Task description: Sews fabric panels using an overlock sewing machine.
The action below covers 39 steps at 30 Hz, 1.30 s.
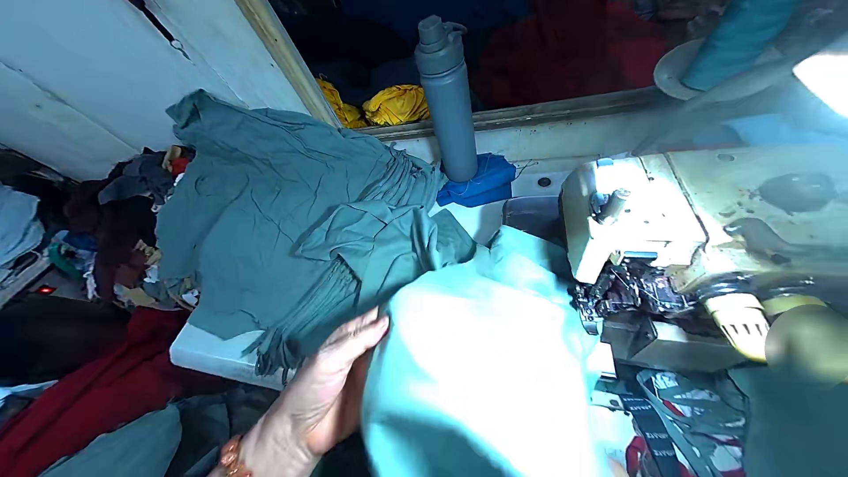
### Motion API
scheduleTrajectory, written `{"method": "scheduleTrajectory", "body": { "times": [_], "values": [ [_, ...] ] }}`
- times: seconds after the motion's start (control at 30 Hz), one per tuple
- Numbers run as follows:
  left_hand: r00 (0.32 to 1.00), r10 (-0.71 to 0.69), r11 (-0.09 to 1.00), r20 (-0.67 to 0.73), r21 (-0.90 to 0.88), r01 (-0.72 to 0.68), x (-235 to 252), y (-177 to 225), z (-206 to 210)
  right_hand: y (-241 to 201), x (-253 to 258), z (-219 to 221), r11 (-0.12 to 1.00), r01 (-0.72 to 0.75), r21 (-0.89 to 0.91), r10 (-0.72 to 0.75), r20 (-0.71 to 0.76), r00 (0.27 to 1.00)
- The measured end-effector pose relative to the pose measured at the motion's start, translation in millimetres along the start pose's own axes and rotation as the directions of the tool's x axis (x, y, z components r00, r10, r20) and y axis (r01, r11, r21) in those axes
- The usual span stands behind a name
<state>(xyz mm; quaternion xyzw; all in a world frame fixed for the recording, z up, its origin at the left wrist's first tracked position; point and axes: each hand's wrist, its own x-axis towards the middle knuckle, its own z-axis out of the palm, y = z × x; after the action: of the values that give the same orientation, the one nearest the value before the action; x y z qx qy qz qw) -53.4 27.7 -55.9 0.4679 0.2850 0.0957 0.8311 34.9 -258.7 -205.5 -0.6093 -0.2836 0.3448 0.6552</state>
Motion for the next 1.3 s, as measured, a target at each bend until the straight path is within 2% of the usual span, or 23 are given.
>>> {"method": "scheduleTrajectory", "body": {
  "times": [0.07, 0.1, 0.13, 0.17, 0.2, 0.27, 0.3, 0.4, 0.47, 0.5, 0.53, 0.57, 0.6, 0.67, 0.7, 0.73, 0.77, 0.83, 0.9, 0.97, 1.07, 1.2, 1.3],
  "values": [
    [0.982, -0.057, 0.941, -0.178, 0.318, 0.113, -9.5, -12.5, -25.9, 0.2, -5.2, 1.6, 1.000, -0.019, 0.003, 0.019, -0.001, 1.000],
    [0.975, -0.015, 0.821, -0.222, 0.554, 0.139, -10.4, -19.6, -42.8, -0.8, -7.4, 1.4, 1.000, -0.028, 0.013, 0.028, 0.018, 0.999],
    [0.970, 0.086, 0.607, -0.228, 0.784, 0.131, -10.3, -26.5, -56.4, -2.1, -9.5, 1.1, 0.999, -0.029, 0.017, 0.028, 0.032, 0.999],
    [0.957, 0.231, 0.341, -0.176, 0.936, 0.090, -10.8, -32.9, -64.5, -2.8, -10.5, 0.0, 1.000, -0.015, 0.012, 0.015, 0.045, 0.999],
    [0.922, 0.382, 0.110, -0.065, 0.994, 0.025, -12.4, -38.4, -65.4, -2.8, -11.4, -1.7, 1.000, 0.014, 0.004, -0.014, 0.058, 0.998],
    [0.792, 0.566, -0.160, 0.230, 0.973, -0.167, -15.8, -50.7, -48.6, -2.6, -13.6, -4.5, 0.997, 0.078, -0.013, -0.077, 0.088, 0.993],
    [0.742, 0.576, -0.198, 0.344, 0.939, -0.282, -18.4, -56.6, -32.4, -3.0, -14.2, -5.0, 0.994, 0.109, -0.019, -0.106, 0.102, 0.989],
    [0.719, 0.406, -0.080, 0.564, 0.806, -0.587, -32.4, -86.8, 17.2, -8.1, -14.0, -5.5, 0.982, 0.187, -0.021, -0.181, 0.156, 0.971],
    [0.675, 0.341, -0.150, 0.654, 0.747, -0.648, -35.3, -113.8, 31.6, -11.5, -12.0, -5.7, 0.971, 0.238, -0.026, -0.229, 0.195, 0.954],
    [0.643, 0.352, -0.202, 0.680, 0.726, -0.657, -33.0, -125.1, 33.1, -12.9, -10.4, -6.0, 0.964, 0.264, -0.036, -0.251, 0.212, 0.945],
    [0.632, 0.380, -0.204, 0.675, 0.728, -0.655, -30.2, -132.7, 33.1, -13.8, -8.8, -6.5, 0.958, 0.284, -0.049, -0.267, 0.225, 0.937],
    [0.660, 0.409, -0.127, 0.630, 0.756, -0.642, -28.2, -135.8, 33.3, -14.3, -7.4, -7.3, 0.954, 0.294, -0.063, -0.271, 0.239, 0.932],
    [0.718, 0.437, 0.010, 0.542, 0.795, -0.606, -26.8, -134.7, 34.9, -13.7, -7.0, -7.2, 0.954, 0.292, -0.072, -0.267, 0.247, 0.932],
    [0.848, 0.450, 0.368, 0.281, 0.807, -0.462, -22.4, -121.3, 40.9, -9.8, -8.3, -5.7, 0.959, 0.272, -0.076, -0.245, 0.259, 0.934],
    [0.873, 0.450, 0.486, 0.190, 0.768, -0.418, -19.5, -111.6, 41.9, -8.0, -9.1, -5.1, 0.964, 0.257, -0.074, -0.230, 0.256, 0.939],
    [0.863, 0.478, 0.531, 0.163, 0.729, -0.432, -17.4, -101.9, 41.6, -6.7, -9.5, -5.3, 0.968, 0.242, -0.067, -0.219, 0.249, 0.943],
    [0.835, 0.514, 0.501, 0.196, 0.722, -0.477, -18.0, -91.5, 42.4, -6.0, -9.5, -6.4, 0.971, 0.231, -0.060, -0.210, 0.245, 0.946],
    [0.765, 0.527, 0.320, 0.370, 0.748, -0.582, -27.8, -74.4, 51.3, -5.3, -10.2, -8.2, 0.974, 0.224, -0.038, -0.210, 0.228, 0.951],
    [0.731, 0.408, 0.181, 0.548, 0.736, -0.653, -40.5, -70.6, 63.7, -4.1, -11.8, -9.0, 0.965, 0.263, -0.020, -0.255, 0.178, 0.950],
    [0.698, 0.286, 0.073, 0.657, 0.711, -0.699, -43.5, -83.1, 68.2, -3.8, -12.4, -11.6, 0.955, 0.296, -0.010, -0.291, 0.142, 0.946],
    [0.649, 0.206, -0.116, 0.732, 0.677, -0.727, -29.8, -98.3, 74.8, -8.5, -10.8, -19.1, 0.967, 0.250, -0.039, -0.245, 0.105, 0.964],
    [0.548, 0.268, -0.373, 0.792, 0.610, -0.699, 0.1, -98.9, 91.9, -24.3, -1.4, -22.9, 0.981, 0.194, -0.024, -0.195, -0.036, 0.980],
    [0.476, 0.309, -0.499, 0.823, 0.566, -0.656, 18.3, -92.9, 104.8, -40.5, 11.2, -19.4, 0.990, 0.125, 0.068, -0.112, -0.165, 0.980]
  ]
}}
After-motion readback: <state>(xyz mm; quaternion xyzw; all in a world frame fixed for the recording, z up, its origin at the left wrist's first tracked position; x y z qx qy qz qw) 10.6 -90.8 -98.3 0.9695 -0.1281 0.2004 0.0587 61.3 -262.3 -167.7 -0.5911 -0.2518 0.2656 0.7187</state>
